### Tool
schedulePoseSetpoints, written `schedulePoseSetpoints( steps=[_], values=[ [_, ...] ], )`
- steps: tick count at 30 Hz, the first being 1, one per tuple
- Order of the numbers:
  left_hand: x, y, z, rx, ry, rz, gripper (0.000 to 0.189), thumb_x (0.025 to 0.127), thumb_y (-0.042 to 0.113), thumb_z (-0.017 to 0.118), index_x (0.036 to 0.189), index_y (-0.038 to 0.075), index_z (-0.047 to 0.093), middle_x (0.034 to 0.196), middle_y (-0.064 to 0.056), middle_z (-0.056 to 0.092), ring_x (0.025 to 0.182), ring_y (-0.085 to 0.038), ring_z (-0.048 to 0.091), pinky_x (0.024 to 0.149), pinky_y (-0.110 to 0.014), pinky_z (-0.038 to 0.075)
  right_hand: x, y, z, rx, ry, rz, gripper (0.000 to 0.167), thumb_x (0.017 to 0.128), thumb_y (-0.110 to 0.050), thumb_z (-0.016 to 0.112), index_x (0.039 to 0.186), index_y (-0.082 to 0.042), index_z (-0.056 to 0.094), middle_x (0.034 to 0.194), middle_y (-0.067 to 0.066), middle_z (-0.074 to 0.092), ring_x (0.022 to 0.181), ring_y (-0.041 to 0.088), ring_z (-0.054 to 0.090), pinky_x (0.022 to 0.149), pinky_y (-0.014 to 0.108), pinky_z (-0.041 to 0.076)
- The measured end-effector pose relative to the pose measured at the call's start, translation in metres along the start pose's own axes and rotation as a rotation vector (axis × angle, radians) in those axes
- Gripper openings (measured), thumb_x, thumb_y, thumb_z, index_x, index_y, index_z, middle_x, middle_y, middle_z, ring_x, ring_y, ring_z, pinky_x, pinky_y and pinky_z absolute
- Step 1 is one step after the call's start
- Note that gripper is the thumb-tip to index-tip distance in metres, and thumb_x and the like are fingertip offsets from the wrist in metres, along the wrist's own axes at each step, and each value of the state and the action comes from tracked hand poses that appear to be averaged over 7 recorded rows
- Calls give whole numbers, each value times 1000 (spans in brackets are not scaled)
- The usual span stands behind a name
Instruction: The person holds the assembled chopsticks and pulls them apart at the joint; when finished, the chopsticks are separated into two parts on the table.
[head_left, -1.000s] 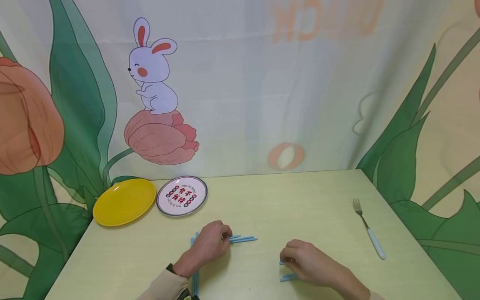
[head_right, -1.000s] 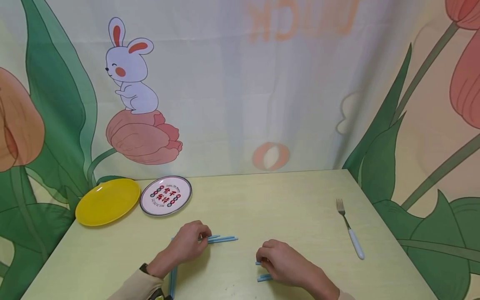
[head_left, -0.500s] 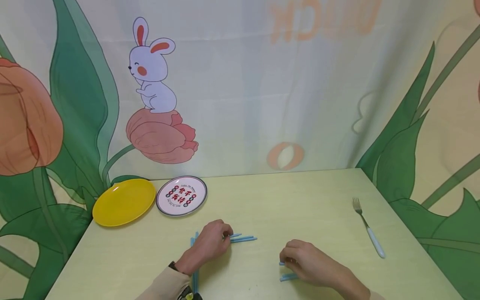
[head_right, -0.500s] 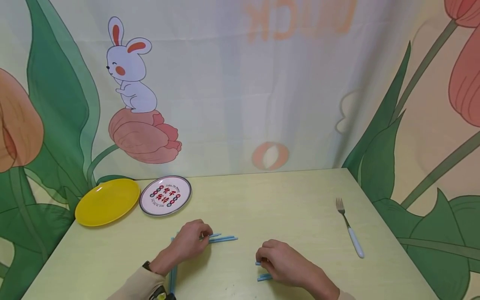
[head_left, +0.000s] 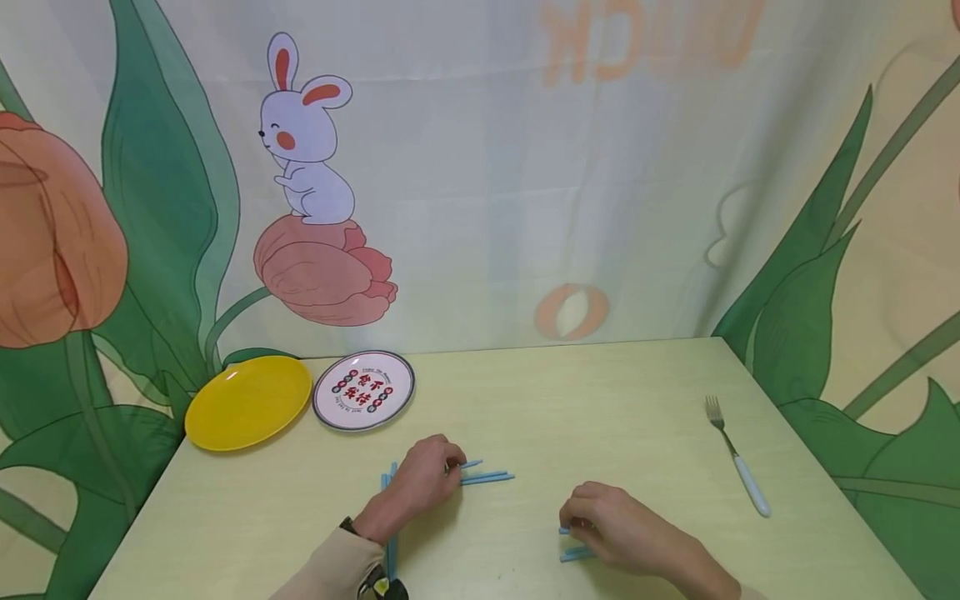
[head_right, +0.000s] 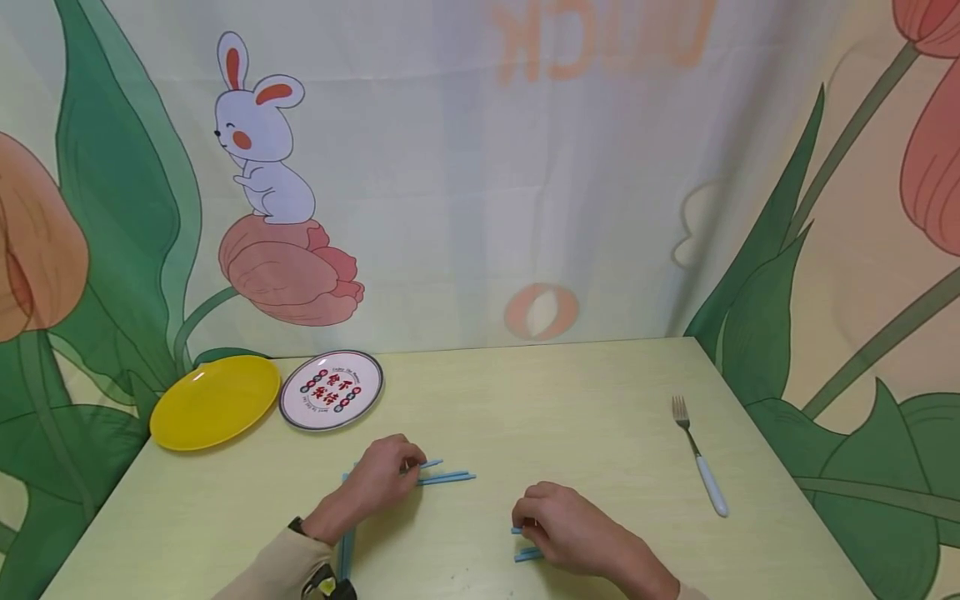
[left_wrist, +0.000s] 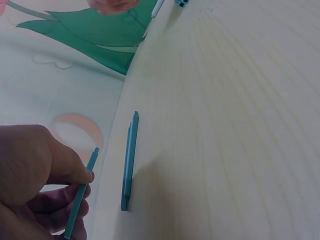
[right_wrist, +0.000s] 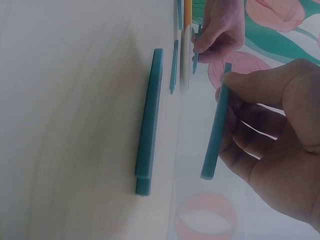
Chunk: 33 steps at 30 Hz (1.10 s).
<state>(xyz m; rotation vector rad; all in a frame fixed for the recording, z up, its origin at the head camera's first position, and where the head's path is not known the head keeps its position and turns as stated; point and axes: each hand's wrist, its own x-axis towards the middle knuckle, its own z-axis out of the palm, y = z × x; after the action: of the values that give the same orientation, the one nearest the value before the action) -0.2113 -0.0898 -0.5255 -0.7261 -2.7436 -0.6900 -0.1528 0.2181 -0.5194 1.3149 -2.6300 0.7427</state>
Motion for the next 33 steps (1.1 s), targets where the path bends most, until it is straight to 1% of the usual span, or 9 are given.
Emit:
schedulePoseSetpoints(
  steps=[7,14,18,25,33],
  values=[
    [2,-2,2,-21,-2,-1,13,84,3,64,89,5,75,78,0,61,72,-12,55,66,-27,47,-2,0,0,11,3,-6,12,88,-4,67,90,-15,70,85,-15,60,77,-5,51,67,15,48],
    [4,-3,4,-20,6,0,13,84,3,64,89,6,75,78,0,61,72,-12,56,65,-26,47,-4,1,1,8,3,-5,13,88,-4,68,90,-17,70,86,-15,60,77,-5,51,66,15,48],
    [5,-4,4,-26,6,-3,12,83,3,64,89,6,75,77,1,61,71,-12,56,65,-26,47,-5,2,2,7,5,-17,13,88,-4,68,90,-18,70,85,-15,60,77,-5,51,66,15,47],
    [9,-4,4,-20,-17,-13,11,84,4,65,90,7,75,79,1,62,74,-11,56,67,-27,47,-7,5,4,-6,25,-54,14,87,-5,68,90,-18,69,86,-14,60,78,-4,53,67,13,47],
    [12,-5,6,-16,-13,-8,11,84,4,66,90,6,75,79,1,62,73,-12,56,66,-26,47,-9,7,5,-16,31,-65,14,87,-4,69,90,-18,69,87,-14,61,81,-3,54,69,14,47]
  ],
)
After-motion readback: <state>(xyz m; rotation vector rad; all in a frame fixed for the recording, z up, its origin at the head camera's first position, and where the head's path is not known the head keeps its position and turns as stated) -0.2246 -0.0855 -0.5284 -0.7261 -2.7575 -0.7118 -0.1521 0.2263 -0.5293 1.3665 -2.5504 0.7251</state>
